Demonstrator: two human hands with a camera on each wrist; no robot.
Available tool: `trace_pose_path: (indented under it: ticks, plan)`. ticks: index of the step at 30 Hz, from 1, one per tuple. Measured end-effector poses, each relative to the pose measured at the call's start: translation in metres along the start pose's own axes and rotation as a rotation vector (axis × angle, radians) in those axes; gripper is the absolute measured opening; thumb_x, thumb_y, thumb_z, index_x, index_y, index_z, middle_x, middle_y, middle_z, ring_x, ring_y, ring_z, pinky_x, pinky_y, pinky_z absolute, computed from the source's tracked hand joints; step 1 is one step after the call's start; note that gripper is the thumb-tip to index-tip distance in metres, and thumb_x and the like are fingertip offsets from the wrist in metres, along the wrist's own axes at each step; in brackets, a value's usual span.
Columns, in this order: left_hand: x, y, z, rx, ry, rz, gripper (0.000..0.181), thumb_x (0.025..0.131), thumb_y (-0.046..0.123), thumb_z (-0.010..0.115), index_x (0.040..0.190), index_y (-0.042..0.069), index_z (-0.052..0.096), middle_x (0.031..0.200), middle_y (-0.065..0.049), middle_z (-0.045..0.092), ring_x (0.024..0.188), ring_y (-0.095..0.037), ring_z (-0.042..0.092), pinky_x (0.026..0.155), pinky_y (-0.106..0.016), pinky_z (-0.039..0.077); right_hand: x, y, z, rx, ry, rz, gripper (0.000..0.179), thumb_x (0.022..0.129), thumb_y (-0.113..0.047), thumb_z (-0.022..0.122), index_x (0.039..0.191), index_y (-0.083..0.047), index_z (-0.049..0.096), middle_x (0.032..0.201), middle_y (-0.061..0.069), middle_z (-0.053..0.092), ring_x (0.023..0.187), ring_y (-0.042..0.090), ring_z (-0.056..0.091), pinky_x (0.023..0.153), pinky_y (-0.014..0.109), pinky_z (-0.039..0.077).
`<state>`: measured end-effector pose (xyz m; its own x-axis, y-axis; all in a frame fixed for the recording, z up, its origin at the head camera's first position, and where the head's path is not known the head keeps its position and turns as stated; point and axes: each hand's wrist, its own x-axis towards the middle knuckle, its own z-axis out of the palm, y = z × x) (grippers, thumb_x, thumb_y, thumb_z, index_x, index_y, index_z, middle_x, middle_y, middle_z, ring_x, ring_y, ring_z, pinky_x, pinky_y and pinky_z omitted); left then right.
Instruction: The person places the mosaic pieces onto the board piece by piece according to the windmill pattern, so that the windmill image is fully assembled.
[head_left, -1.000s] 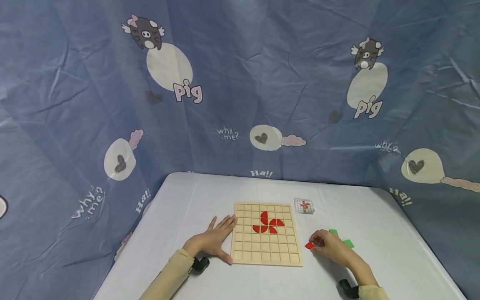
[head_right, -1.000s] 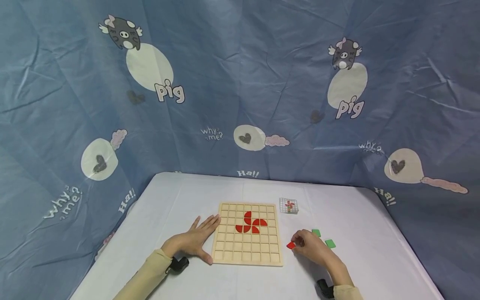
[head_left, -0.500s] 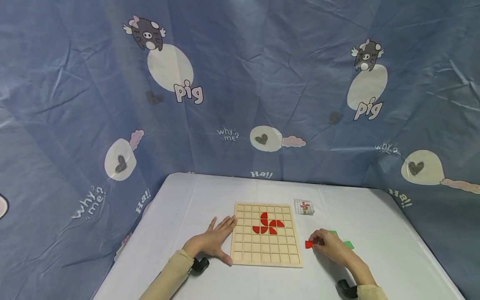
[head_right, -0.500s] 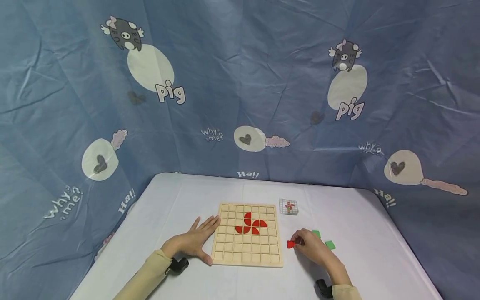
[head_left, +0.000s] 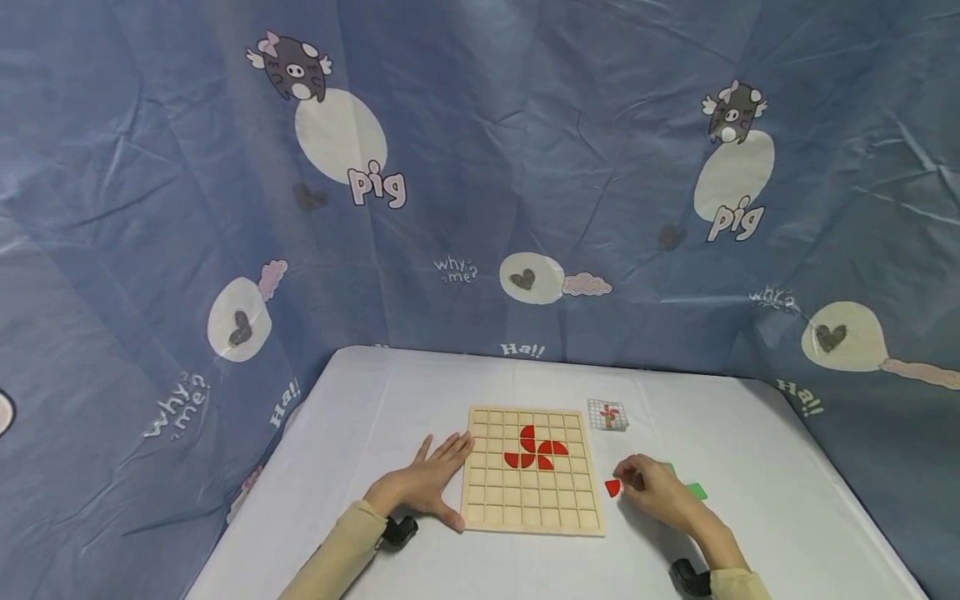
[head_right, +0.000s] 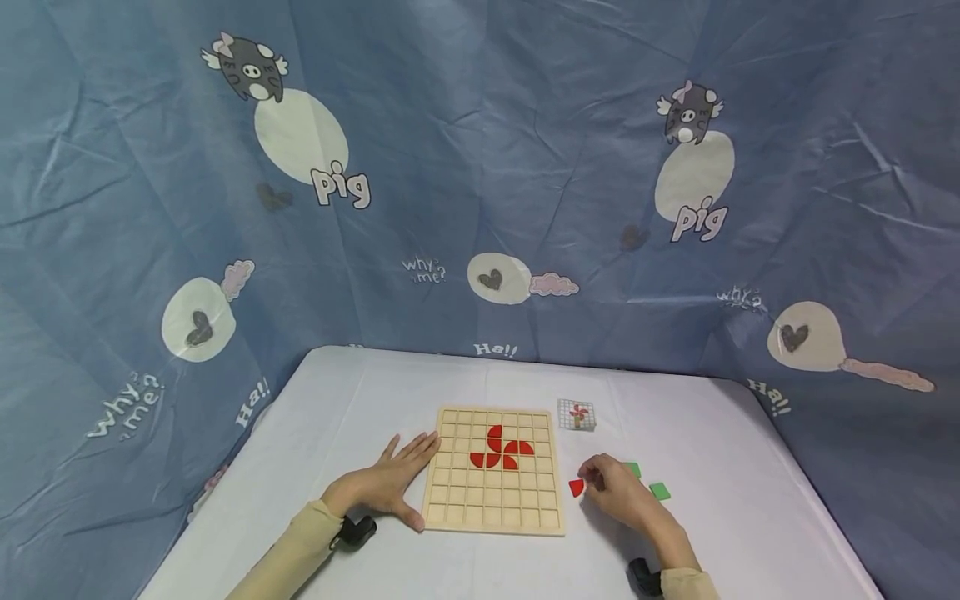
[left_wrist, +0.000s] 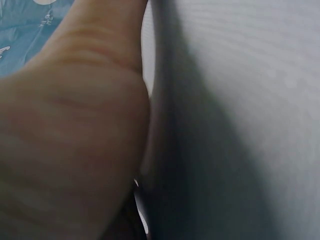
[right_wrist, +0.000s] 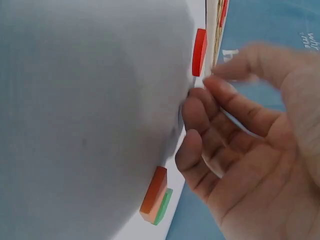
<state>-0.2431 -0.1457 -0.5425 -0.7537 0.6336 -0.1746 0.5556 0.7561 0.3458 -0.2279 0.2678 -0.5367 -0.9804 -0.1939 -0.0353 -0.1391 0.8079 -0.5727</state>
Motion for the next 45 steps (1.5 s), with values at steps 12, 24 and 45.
trace_pose_path:
  ticks: [12,24,45]
  plan:
    - [0.000,-0.002,0.001,-0.008,-0.003,0.013,0.133,0.065,0.069,0.074,0.155,0.006,0.001,0.164,-0.012,-0.003,0.151,-0.033,-0.001,0.115,-0.066,-0.004,0.002,0.003,0.005,-0.026,-0.009,-0.084,0.023,0.076,-0.010,0.080,0.094,-0.016,0.067,0.090,-0.008,0.059,0.076,0.005,0.049,0.064,0.021,0.045]
    - [0.001,-0.002,0.001,-0.010,-0.001,0.000,0.134,0.063,0.070,0.074,0.156,0.007,0.002,0.164,-0.011,-0.002,0.151,-0.032,-0.001,0.115,-0.065,-0.005,0.004,-0.006,0.013,-0.074,0.033,-0.002,0.025,0.073,-0.017,0.083,0.092,-0.017,0.067,0.086,-0.007,0.055,0.075,0.008,0.047,0.061,0.022,0.041]
    - [0.003,-0.004,0.003,0.004,0.000,-0.003,0.134,0.063,0.072,0.072,0.156,0.008,0.001,0.164,-0.010,-0.003,0.151,-0.030,-0.002,0.116,-0.064,-0.005,0.003,-0.016,0.011,-0.059,0.110,-0.060,0.024,0.076,-0.019,0.081,0.093,-0.015,0.065,0.085,-0.006,0.054,0.071,0.006,0.047,0.058,0.020,0.041]
